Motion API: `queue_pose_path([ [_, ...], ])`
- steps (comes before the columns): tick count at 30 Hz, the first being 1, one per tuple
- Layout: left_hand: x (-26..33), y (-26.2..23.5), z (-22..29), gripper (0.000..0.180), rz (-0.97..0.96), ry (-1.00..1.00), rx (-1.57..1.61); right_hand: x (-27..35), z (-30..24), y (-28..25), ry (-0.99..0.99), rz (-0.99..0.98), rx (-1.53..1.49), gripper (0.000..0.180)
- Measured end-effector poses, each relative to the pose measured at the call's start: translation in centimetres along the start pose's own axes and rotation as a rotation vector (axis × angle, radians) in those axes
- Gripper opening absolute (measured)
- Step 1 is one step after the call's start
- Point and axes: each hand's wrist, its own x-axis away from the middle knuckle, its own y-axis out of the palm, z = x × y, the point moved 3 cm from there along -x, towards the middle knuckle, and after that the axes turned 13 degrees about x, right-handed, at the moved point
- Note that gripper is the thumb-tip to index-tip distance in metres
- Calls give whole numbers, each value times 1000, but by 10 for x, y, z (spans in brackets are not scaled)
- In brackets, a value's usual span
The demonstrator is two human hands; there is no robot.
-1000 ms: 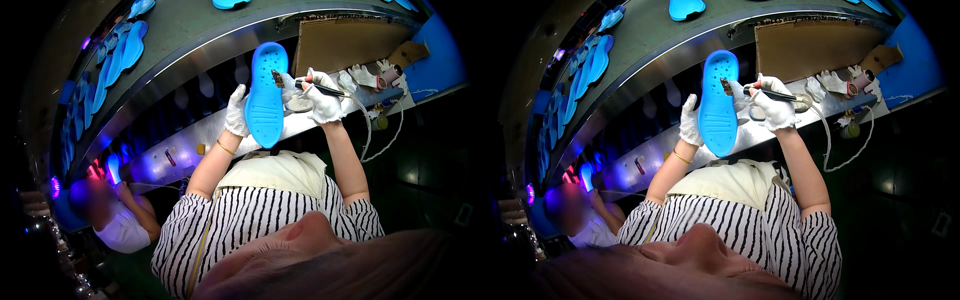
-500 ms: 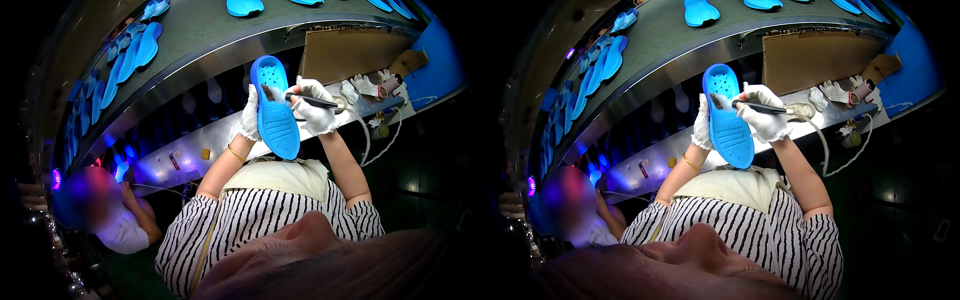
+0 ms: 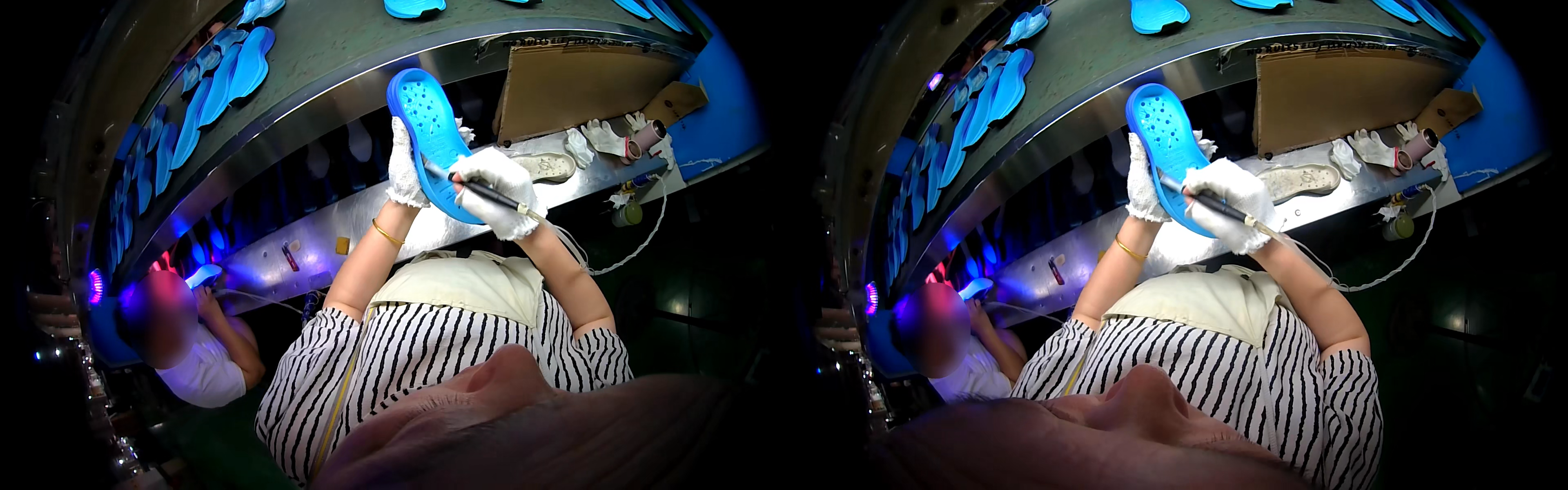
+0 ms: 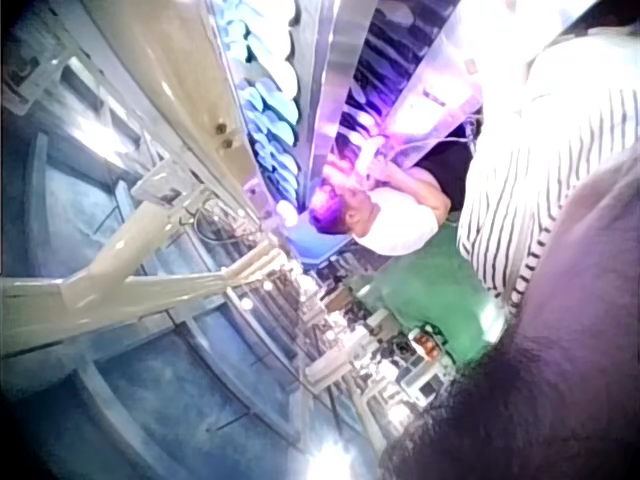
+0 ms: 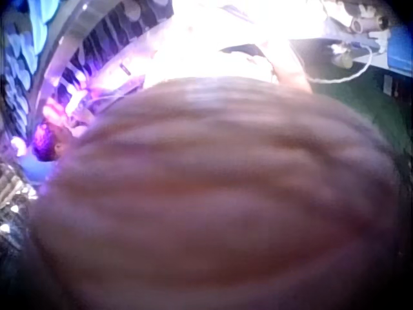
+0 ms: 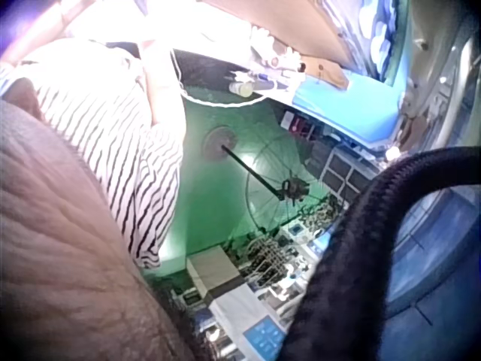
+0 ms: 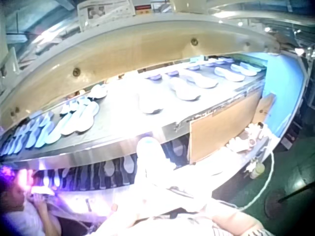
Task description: The person applies adhesive to the inner surface of blue shoe soles using a brush and then places the soles onto a conveyor belt.
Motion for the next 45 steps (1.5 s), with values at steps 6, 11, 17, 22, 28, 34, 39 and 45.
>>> queue_pose_path([
  [6,1,4,12,90,-13,-32,49,6,9,0,225,-43,-156,15],
  [11,-1,8,20,88,11,-27,18,9,-1,0,343,-224,-292,14],
  [17,20,39,-2,102,-91,-65,167,1,43,-16,484,-16,-415,13],
  [22,26,47,-20,96,-99,-20,-38,5,36,-14,403,96,-499,13],
  [28,6,33,-1,95,-119,38,-10,14,9,5,300,-80,-508,13],
  [34,10,47,2,94,-213,134,-15,17,8,11,244,-25,-345,14],
  [39,11,49,7,93,-257,75,106,10,21,9,352,-156,-719,11],
  [45,10,51,15,91,-258,9,56,10,8,0,226,-242,-471,11],
])
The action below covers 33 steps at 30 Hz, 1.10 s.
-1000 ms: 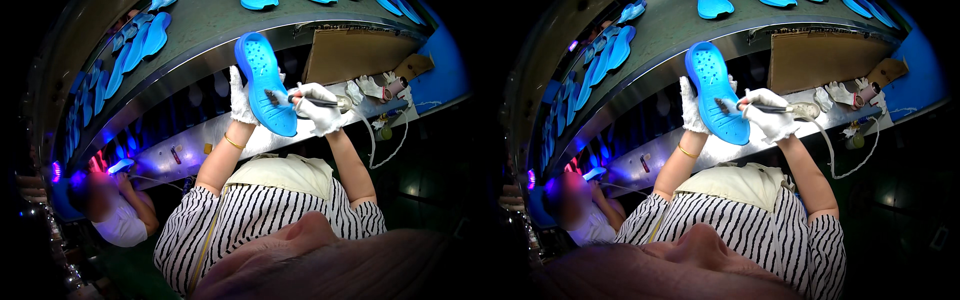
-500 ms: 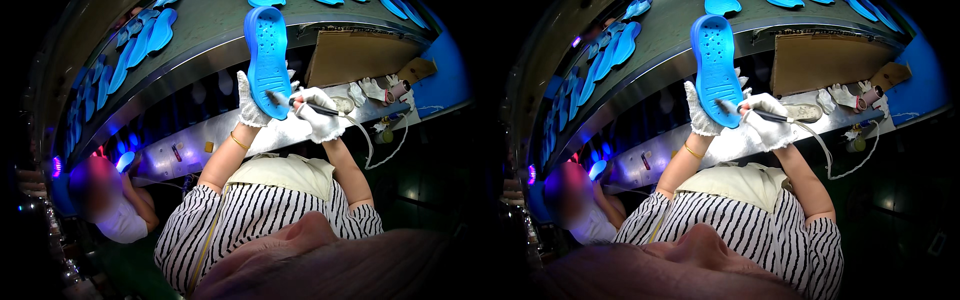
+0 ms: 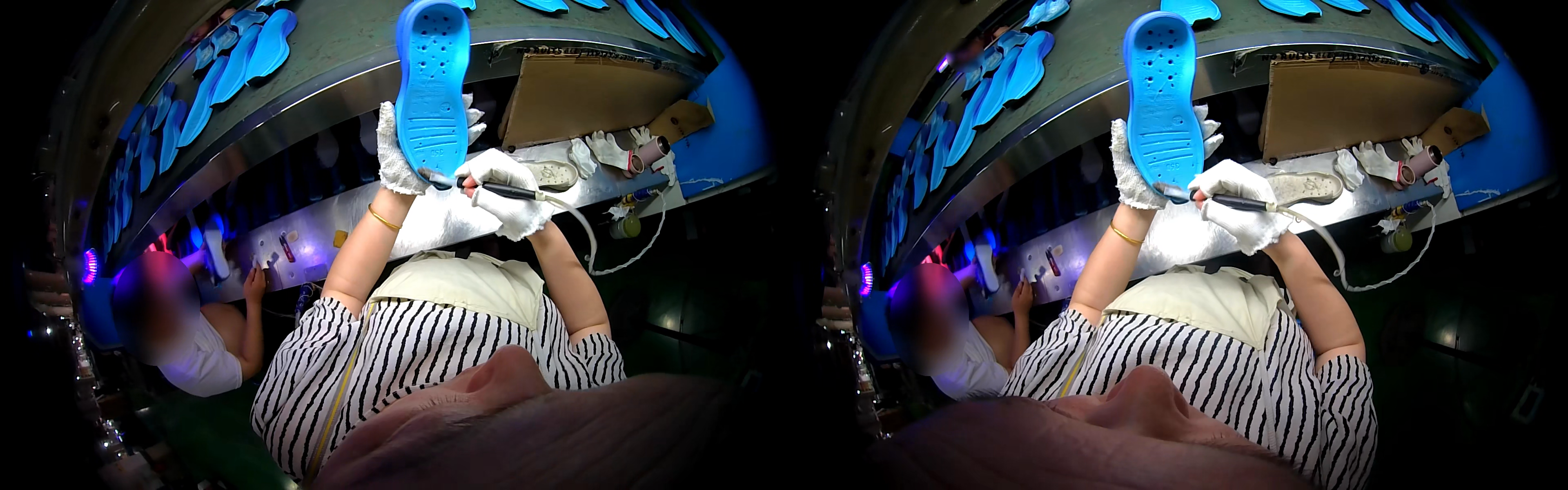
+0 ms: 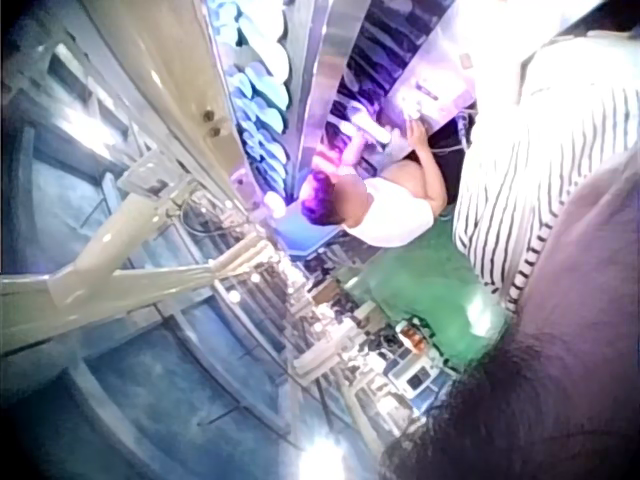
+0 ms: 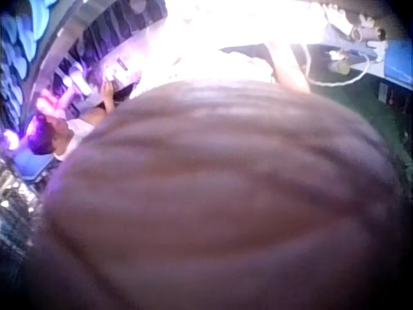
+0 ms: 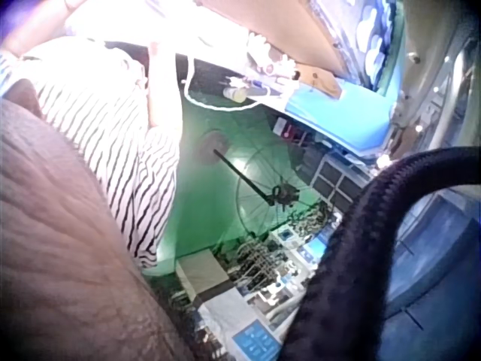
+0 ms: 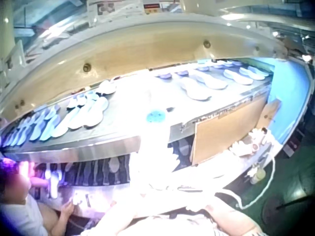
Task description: The person applies adhesive to the inner surface of blue shoe soles using a brush and then places the soles onto a conveyor belt.
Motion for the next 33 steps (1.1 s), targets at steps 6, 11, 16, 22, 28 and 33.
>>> queue_pose_path([
  [6,-5,4,3,91,-22,-87,17,-7,4,-12,-46,43,47,12],
  [11,-6,3,10,88,-14,-150,43,9,5,-2,111,-109,-21,14],
  [16,-8,8,12,84,41,-205,-89,3,-8,-12,71,-53,-101,14],
  [22,-20,-1,12,67,158,-315,-100,-16,-10,-8,-247,-58,286,19],
  [28,-19,-8,10,47,354,-432,-305,-26,11,-14,101,-251,274,13],
  [33,-16,-6,1,46,406,-538,-425,-26,-3,-36,253,-308,247,12],
])
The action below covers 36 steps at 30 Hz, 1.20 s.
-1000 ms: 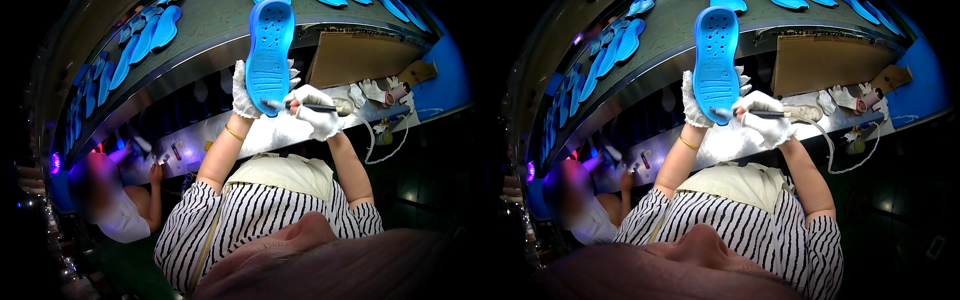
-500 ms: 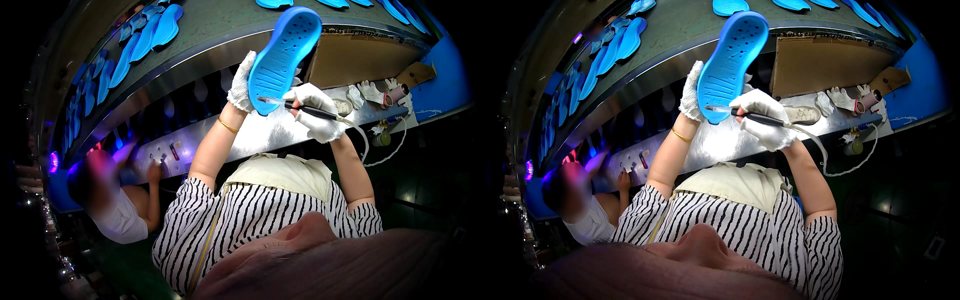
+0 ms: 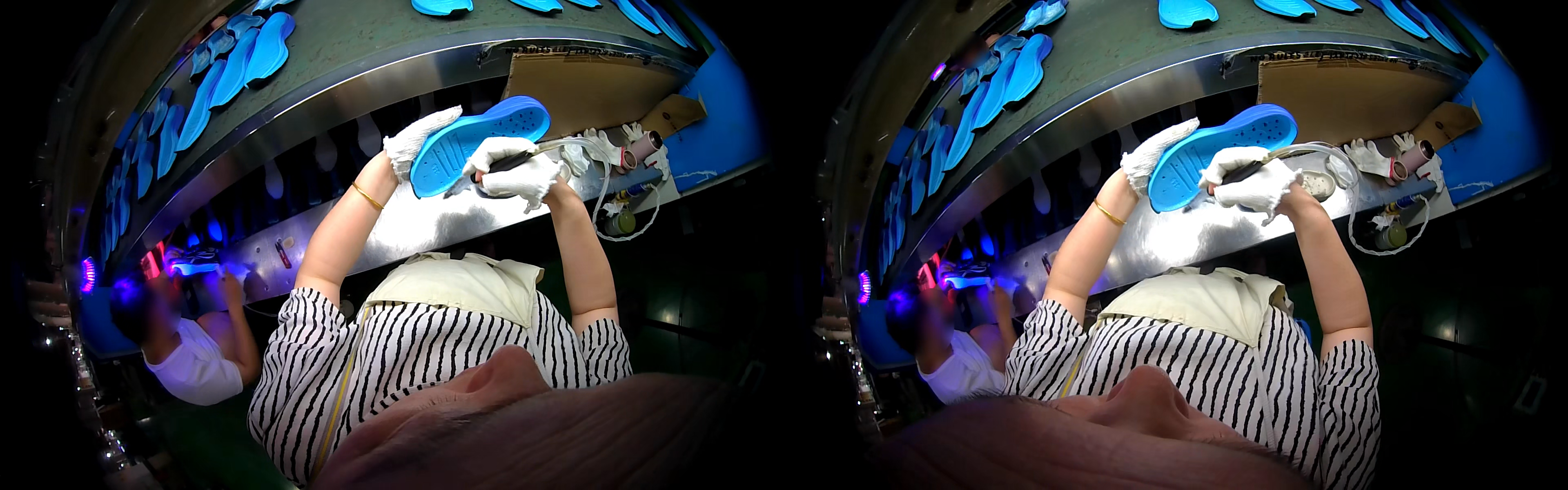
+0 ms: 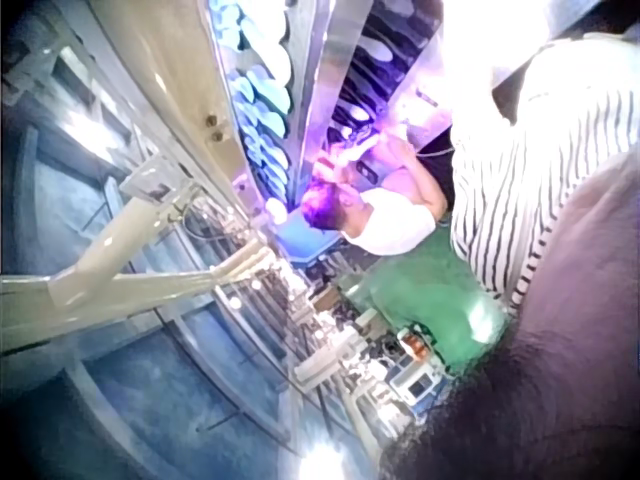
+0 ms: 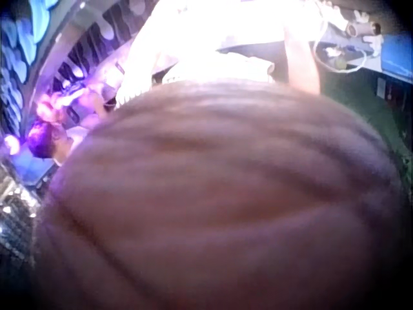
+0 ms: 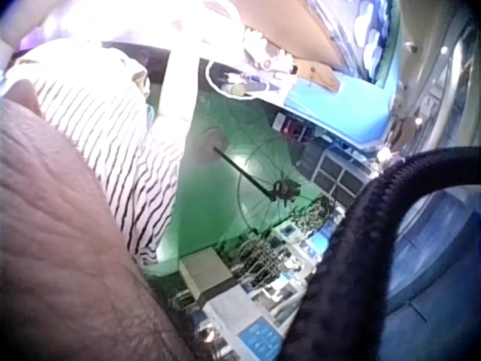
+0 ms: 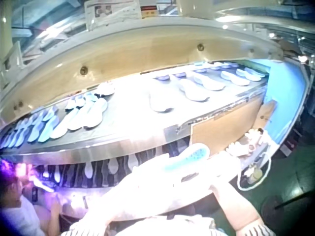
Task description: The person applies adhesive to the inner surface of blue shoe soles using a brush and then places the soles onto a conveyor belt.
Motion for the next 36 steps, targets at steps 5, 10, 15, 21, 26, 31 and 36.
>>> queue_pose_path([
  [5,3,2,0,44,-27,-61,-98,3,-11,5,266,-1,229,10],
  [10,0,-6,-3,48,37,22,5,19,6,-7,94,92,89,7],
  [15,-12,-8,-15,79,-479,155,395,23,2,26,-181,441,-112,11],
  [21,-7,-5,-27,80,-333,314,441,30,-4,37,-75,354,-318,12],
  [26,-4,4,-37,72,-412,306,574,16,-4,24,-281,728,-20,13],
  [31,-3,1,-39,79,-318,358,432,20,-40,45,-450,551,155,16],
  [36,-2,-1,-41,69,-277,334,645,18,-8,23,-375,765,-253,15],
])
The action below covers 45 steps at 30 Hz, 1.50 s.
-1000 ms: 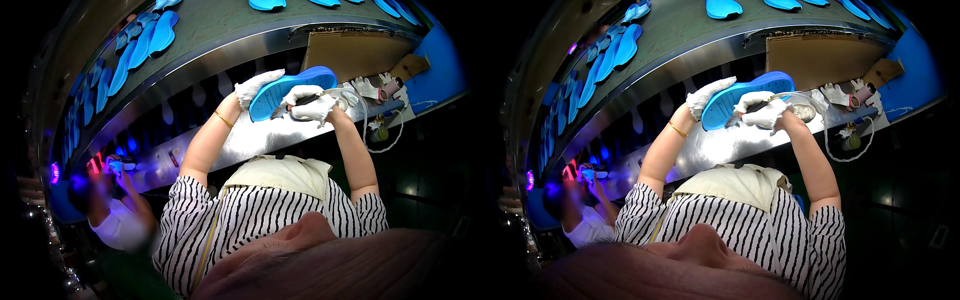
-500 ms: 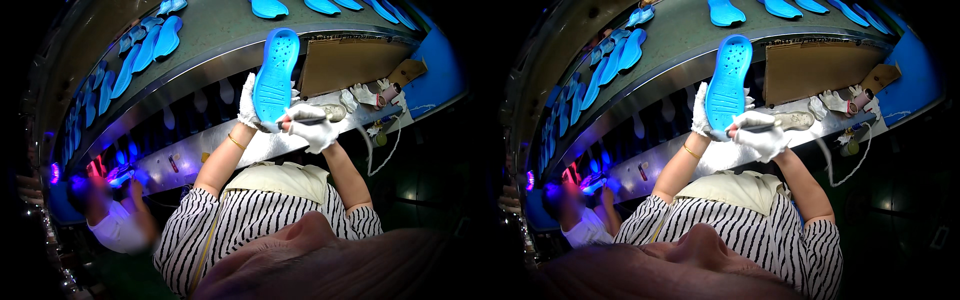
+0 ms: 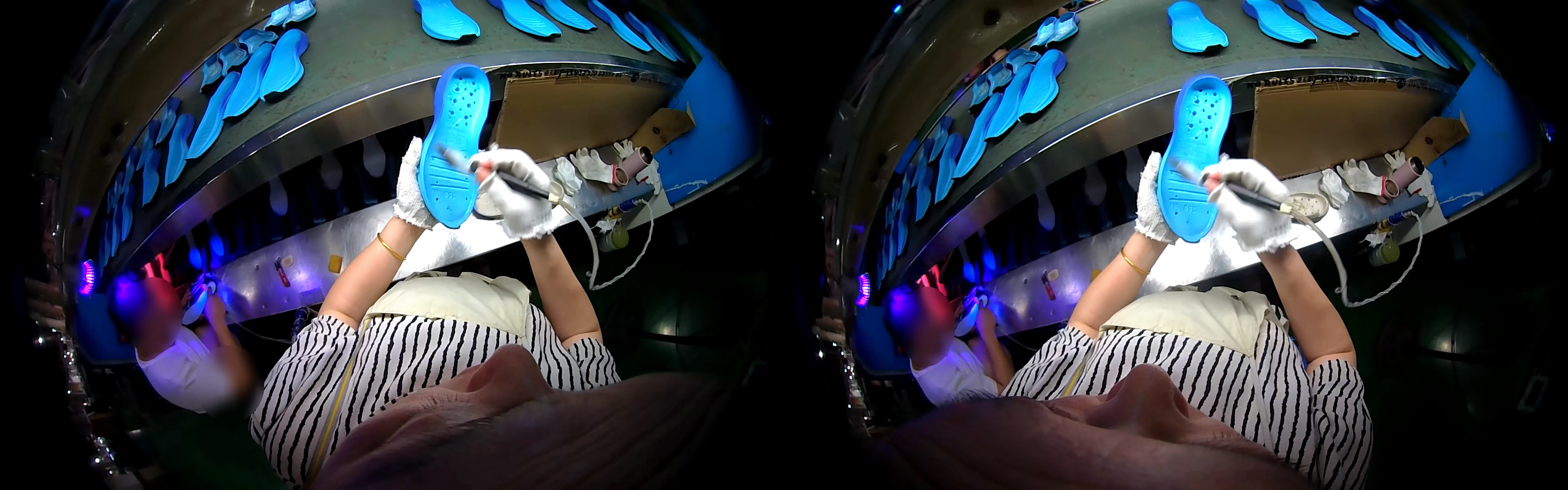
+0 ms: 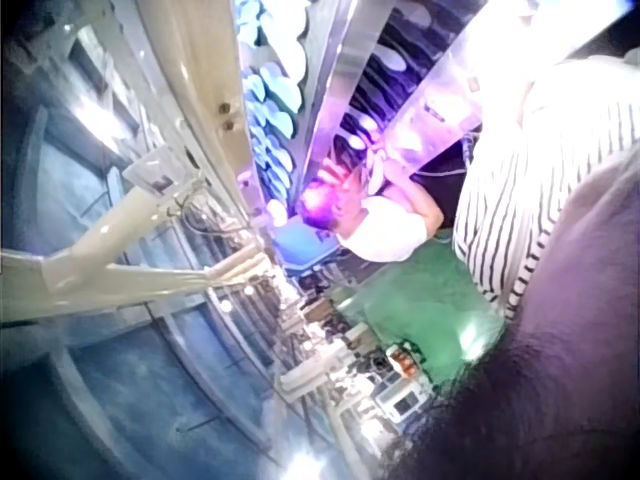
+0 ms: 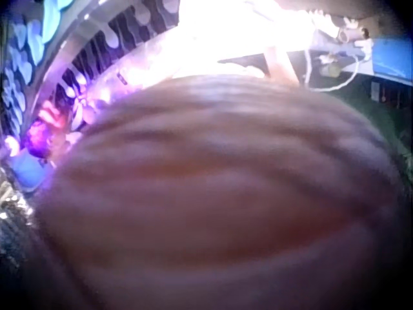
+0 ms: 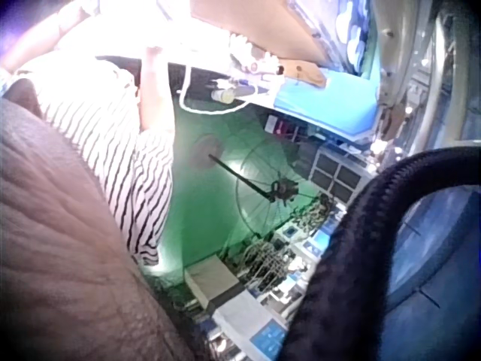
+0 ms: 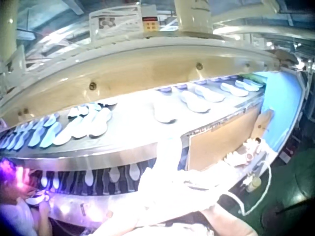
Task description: The person applies adhesive to the inner surface of blue shoe soles using a brush and then places the soles onto a conveyor belt.
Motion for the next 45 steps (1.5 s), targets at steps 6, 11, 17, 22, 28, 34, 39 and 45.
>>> queue_pose_path([
  [6,3,4,-3,66,-319,-148,113,-7,-27,18,-279,-190,344,16],
  [11,11,11,-2,77,-134,-47,-125,3,-15,-9,284,-234,26,13],
  [17,17,7,-11,82,-46,-142,-242,-40,21,-44,276,-164,38,15],
  [22,22,9,-14,78,10,-191,-204,-67,39,-74,110,244,115,14],
  [28,21,-4,6,64,91,-17,-339,-17,18,-25,123,-148,67,16],
  [34,17,9,12,59,5,27,-465,-31,-49,-26,-540,-257,557,22],
  [39,21,21,23,62,-26,152,-506,-9,-58,-21,-189,-629,607,10],
  [45,10,85,39,79,-144,147,-416,-6,-79,-38,-401,-289,575,18],
])
